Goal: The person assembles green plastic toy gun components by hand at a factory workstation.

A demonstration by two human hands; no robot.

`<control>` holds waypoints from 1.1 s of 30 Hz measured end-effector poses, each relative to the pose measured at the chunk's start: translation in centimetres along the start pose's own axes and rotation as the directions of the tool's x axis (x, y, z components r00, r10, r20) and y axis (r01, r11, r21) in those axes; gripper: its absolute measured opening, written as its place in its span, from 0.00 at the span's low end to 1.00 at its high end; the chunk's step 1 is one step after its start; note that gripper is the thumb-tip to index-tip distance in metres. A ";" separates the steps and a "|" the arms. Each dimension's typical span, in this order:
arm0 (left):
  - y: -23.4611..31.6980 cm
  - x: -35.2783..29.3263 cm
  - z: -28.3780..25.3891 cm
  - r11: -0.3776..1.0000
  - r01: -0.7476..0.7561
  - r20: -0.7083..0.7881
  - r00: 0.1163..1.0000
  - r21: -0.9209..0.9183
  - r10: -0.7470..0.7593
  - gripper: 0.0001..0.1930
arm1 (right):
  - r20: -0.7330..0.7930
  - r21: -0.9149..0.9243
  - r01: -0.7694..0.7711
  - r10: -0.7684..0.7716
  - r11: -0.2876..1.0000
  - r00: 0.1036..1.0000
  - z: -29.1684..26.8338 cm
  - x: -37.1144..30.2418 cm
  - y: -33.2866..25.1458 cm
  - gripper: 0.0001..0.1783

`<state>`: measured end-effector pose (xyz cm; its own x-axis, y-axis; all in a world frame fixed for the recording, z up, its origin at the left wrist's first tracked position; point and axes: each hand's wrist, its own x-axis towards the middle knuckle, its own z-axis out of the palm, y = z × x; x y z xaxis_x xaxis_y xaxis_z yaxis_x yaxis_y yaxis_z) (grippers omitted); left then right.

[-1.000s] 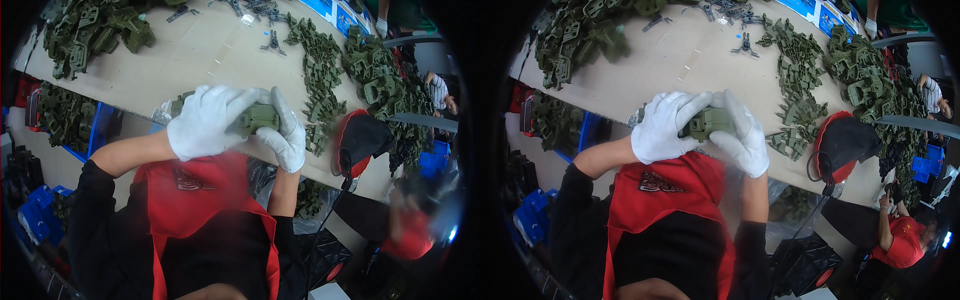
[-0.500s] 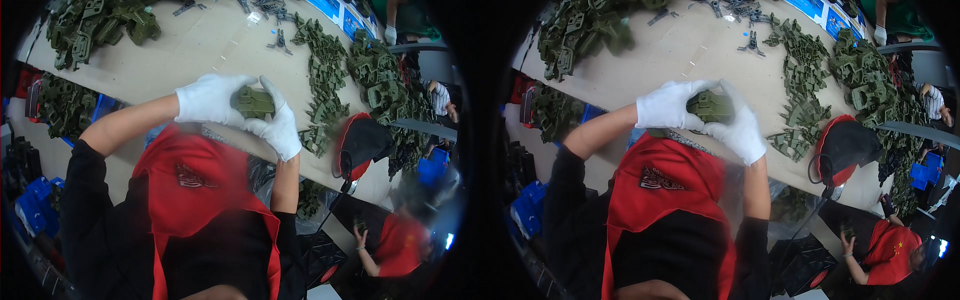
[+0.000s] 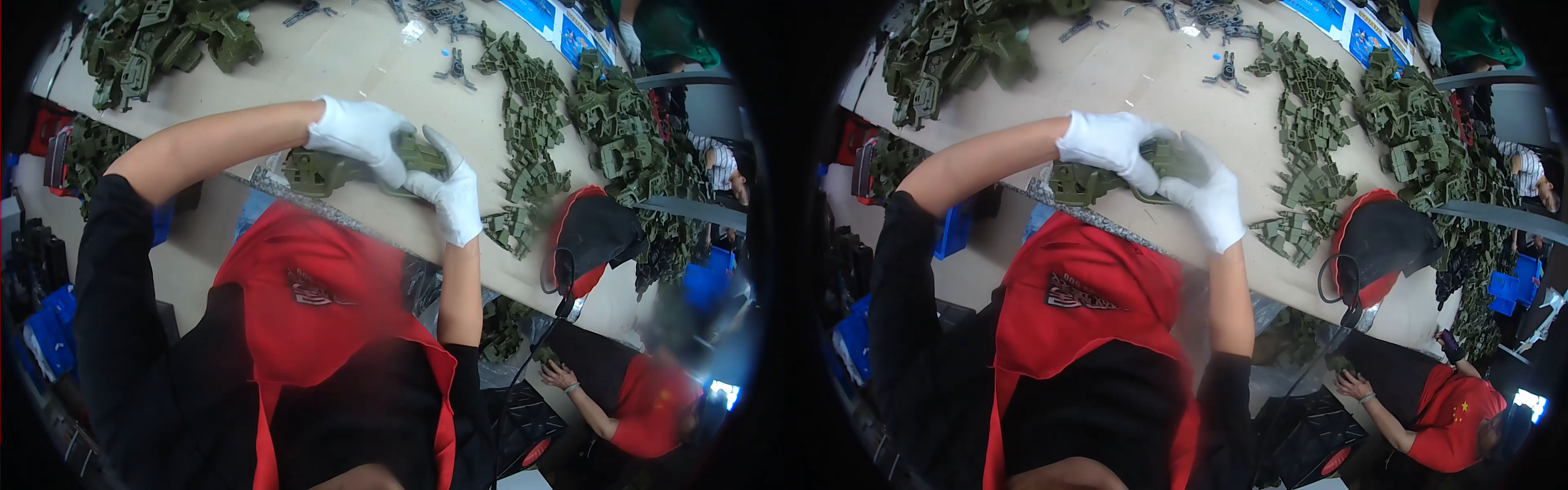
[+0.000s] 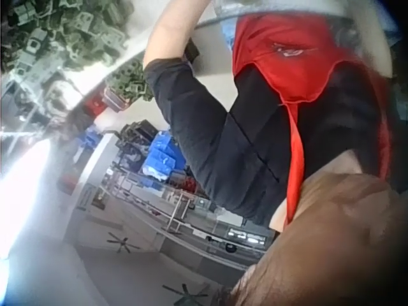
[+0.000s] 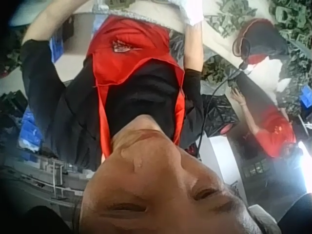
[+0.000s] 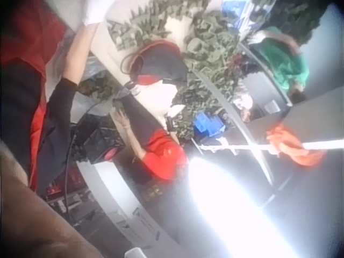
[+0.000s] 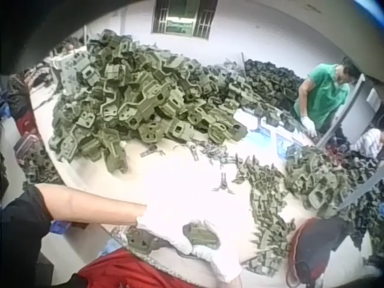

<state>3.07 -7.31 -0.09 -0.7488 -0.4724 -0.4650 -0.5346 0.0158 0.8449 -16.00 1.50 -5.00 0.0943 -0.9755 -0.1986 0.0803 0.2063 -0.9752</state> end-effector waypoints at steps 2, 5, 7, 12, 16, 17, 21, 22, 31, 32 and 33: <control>0.7 -1.0 -0.4 0.998 0.054 -0.042 0.998 0.017 -0.053 0.32 | -0.051 -0.028 0.052 -0.053 0.998 0.997 0.3 -0.3 -0.2 0.31; 0.2 -0.3 -0.4 0.988 0.136 -0.041 0.989 -0.066 -0.139 0.30 | -0.020 -0.813 0.309 -0.554 0.493 0.832 0.9 -0.3 -2.0 0.27; -0.7 0.4 -0.3 0.989 0.143 0.014 0.990 -0.049 -0.142 0.29 | 0.217 -0.789 0.406 -0.410 0.460 0.886 1.2 0.0 -3.0 0.23; -1.2 0.2 0.2 0.980 0.016 -0.077 0.997 -0.196 -0.031 0.25 | 0.185 -0.875 0.343 -0.418 0.343 0.889 2.2 -0.2 -2.1 0.18; 0.0 -0.9 0.5 0.999 0.030 -0.085 0.996 -0.033 -0.033 0.26 | 0.080 -0.692 0.377 -0.454 0.616 0.888 0.9 -0.9 -0.9 0.26; -0.2 -0.9 0.5 0.999 0.033 -0.085 0.996 -0.037 -0.036 0.26 | 0.068 -0.590 0.322 -0.352 0.740 0.933 0.3 -1.0 -1.0 0.29; -0.1 -0.8 0.4 0.998 0.020 -0.058 0.998 -0.063 -0.024 0.28 | 0.030 -0.014 -0.068 0.068 0.998 0.997 0.6 -1.2 0.1 0.33; 0.0 -0.8 0.3 0.998 0.039 -0.076 0.996 -0.047 -0.043 0.28 | 0.030 -0.014 -0.071 0.071 0.997 0.997 0.7 -1.3 0.1 0.33; -0.3 -0.9 0.6 0.999 -0.027 -0.063 0.998 -0.033 0.025 0.25 | -0.018 0.049 -0.132 0.133 0.990 0.991 0.2 -1.2 0.6 0.30; -0.5 -0.6 0.3 0.999 -0.036 -0.067 0.997 -0.026 0.034 0.25 | -0.040 0.080 -0.093 0.096 0.992 0.995 0.4 -1.1 0.5 0.29; -1.0 -0.5 0.1 0.993 0.002 0.006 1.000 -0.114 -0.001 0.23 | -0.064 0.111 -0.054 0.061 0.992 0.996 0.4 -1.1 0.3 0.27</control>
<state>3.89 -6.98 -0.70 -0.7507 -0.4670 -0.4673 -0.4876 -0.0855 0.8688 -15.66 2.67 -5.06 0.0358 -0.9639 -0.2639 0.1842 0.2659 -0.9462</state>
